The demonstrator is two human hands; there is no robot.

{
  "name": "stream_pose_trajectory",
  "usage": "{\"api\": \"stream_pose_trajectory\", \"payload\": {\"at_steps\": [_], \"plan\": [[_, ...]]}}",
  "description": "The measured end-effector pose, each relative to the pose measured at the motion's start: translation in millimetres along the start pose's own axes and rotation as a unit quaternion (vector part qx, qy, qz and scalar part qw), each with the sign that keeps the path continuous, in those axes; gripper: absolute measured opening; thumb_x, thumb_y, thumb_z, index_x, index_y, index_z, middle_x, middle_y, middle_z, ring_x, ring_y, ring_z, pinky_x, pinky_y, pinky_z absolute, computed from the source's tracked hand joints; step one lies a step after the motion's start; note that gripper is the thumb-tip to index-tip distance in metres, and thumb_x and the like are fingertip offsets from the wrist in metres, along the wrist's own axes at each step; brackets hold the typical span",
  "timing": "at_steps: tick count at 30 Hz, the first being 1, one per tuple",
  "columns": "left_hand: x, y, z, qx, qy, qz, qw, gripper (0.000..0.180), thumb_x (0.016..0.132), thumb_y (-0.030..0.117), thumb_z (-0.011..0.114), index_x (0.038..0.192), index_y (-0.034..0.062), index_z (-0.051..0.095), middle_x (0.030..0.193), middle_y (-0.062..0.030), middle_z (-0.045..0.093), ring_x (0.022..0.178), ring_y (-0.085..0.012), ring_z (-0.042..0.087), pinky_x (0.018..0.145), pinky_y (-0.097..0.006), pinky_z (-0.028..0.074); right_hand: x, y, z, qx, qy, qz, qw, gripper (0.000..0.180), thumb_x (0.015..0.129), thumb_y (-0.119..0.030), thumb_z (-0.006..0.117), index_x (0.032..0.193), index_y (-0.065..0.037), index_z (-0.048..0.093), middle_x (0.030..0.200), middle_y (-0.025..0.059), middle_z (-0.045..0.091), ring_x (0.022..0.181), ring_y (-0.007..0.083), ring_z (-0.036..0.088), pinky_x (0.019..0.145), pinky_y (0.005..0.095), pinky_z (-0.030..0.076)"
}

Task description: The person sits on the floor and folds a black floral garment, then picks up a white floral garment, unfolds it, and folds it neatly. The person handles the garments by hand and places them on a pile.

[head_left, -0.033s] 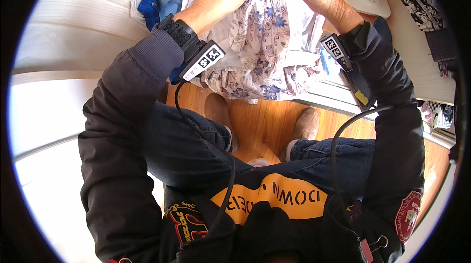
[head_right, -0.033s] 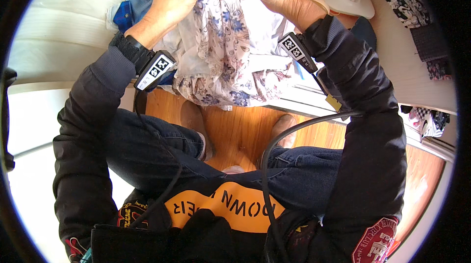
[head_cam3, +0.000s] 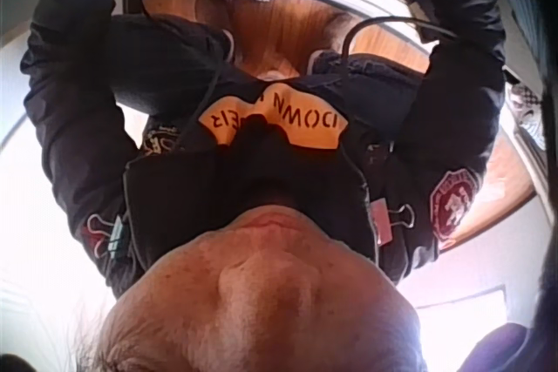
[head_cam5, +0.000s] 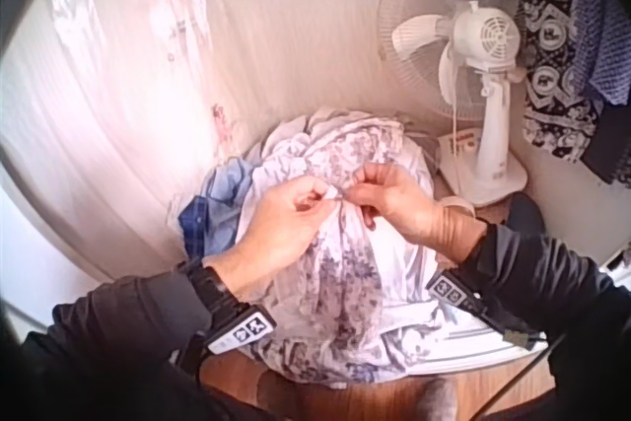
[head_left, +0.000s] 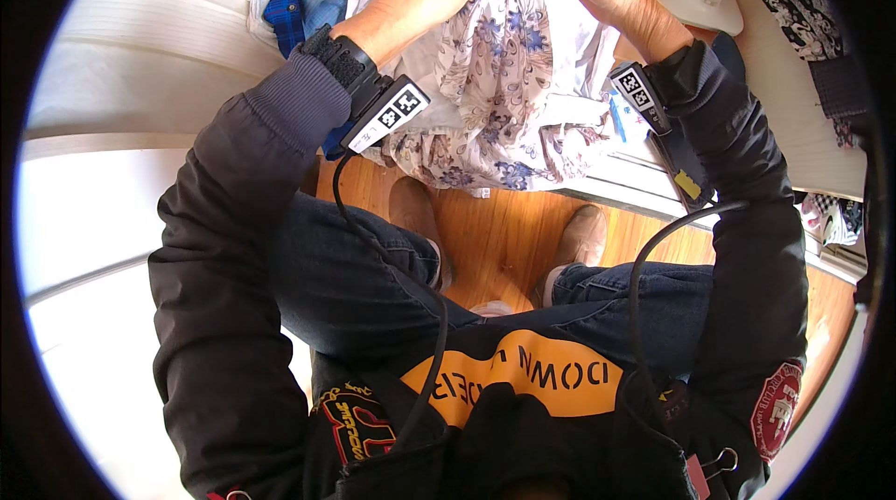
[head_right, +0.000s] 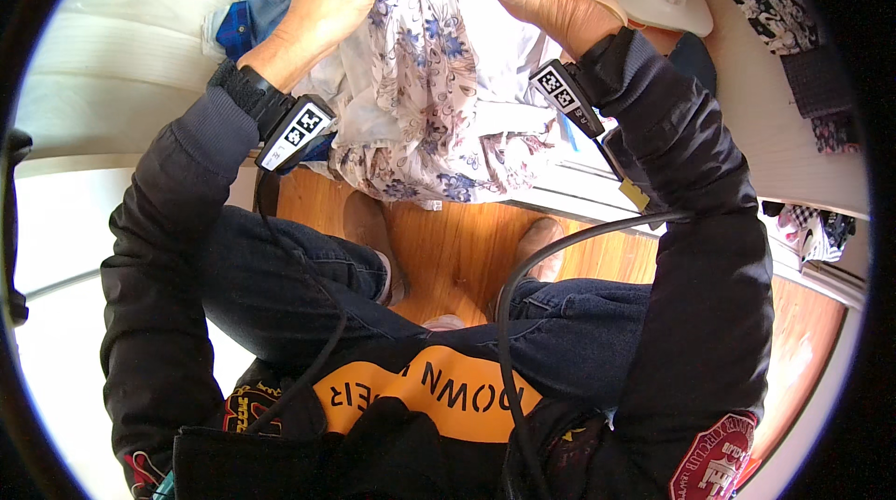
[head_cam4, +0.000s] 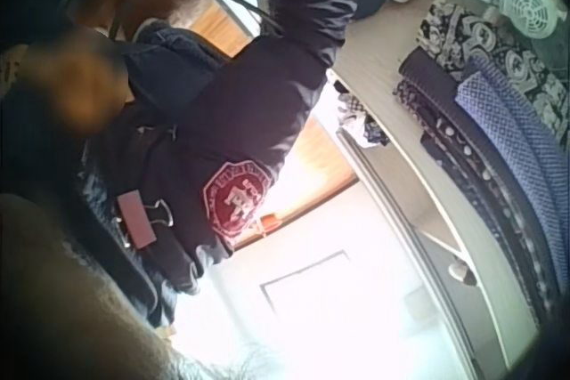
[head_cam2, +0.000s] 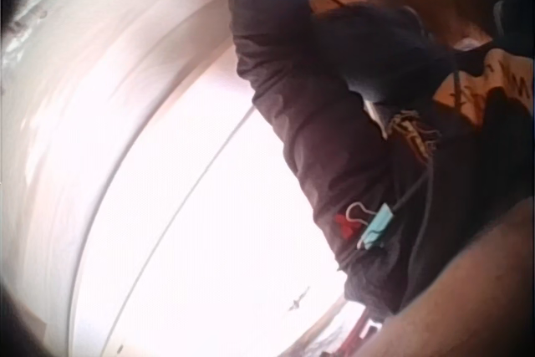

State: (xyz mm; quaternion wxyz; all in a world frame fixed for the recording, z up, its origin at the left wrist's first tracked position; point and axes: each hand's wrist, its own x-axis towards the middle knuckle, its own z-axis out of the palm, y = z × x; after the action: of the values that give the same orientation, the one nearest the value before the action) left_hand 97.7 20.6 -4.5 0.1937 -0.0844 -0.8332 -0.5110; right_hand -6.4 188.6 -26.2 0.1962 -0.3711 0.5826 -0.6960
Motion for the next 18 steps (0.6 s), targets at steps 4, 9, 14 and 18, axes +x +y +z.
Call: {"api": "stream_pose_trajectory", "payload": {"at_steps": [4, 9, 14, 18], "plan": [[5.6, 1.1, -2.9, -0.001, -0.002, 0.0, 1.0, 0.001, 0.089, 0.001, 0.06, 0.088, 0.0011, 0.06, 0.075, 0.0005, 0.058, 0.068, -0.0058, 0.052, 0.06, -0.02, 0.042, 8.6, -4.6, 1.8, -0.035, -0.007, -0.016, 0.999, 0.011, 0.09, -0.013, 0.061, 0.082, -0.005, 0.06, 0.068, -0.0004, 0.057, 0.057, 0.0095, 0.053, 0.053, 0.0231, 0.042], [9.3, 3.0, -2.9, -0.041, 0.005, 0.019, 0.999, 0.002, 0.09, 0.001, 0.059, 0.091, 0.0006, 0.06, 0.077, 0.0008, 0.059, 0.07, -0.0055, 0.053, 0.061, -0.02, 0.043, 11.3, -10.3, 6.2, -0.061, 0.012, -0.034, 0.998, 0.007, 0.091, -0.011, 0.061, 0.086, -0.006, 0.062, 0.072, -0.0023, 0.058, 0.065, 0.0064, 0.053, 0.058, 0.0205, 0.042], [9.4, 26.2, -6.7, -0.003, 0.045, 0.03, 0.999, 0.003, 0.09, 0.001, 0.059, 0.092, -0.0004, 0.061, 0.079, 0.001, 0.06, 0.072, -0.0047, 0.054, 0.063, -0.019, 0.043, 12.7, -40.4, 11.6, -0.057, 0.01, -0.083, 0.995, 0.005, 0.091, -0.006, 0.06, 0.087, -0.005, 0.063, 0.073, -0.0026, 0.059, 0.064, 0.0051, 0.052, 0.057, 0.0206, 0.043], [3.3, 41.7, -10.5, -0.007, 0.061, 0.1, 0.993, 0.004, 0.09, 0.002, 0.06, 0.09, -0.001, 0.062, 0.077, 0.0004, 0.06, 0.071, -0.0053, 0.055, 0.062, -0.021, 0.044, 9.7, -61.4, 17.6, -0.076, 0.02, -0.122, 0.989, 0.006, 0.09, -0.005, 0.06, 0.088, -0.001, 0.064, 0.071, -0.002, 0.059, 0.059, 0.0054, 0.053, 0.051, 0.0203, 0.042]]}}
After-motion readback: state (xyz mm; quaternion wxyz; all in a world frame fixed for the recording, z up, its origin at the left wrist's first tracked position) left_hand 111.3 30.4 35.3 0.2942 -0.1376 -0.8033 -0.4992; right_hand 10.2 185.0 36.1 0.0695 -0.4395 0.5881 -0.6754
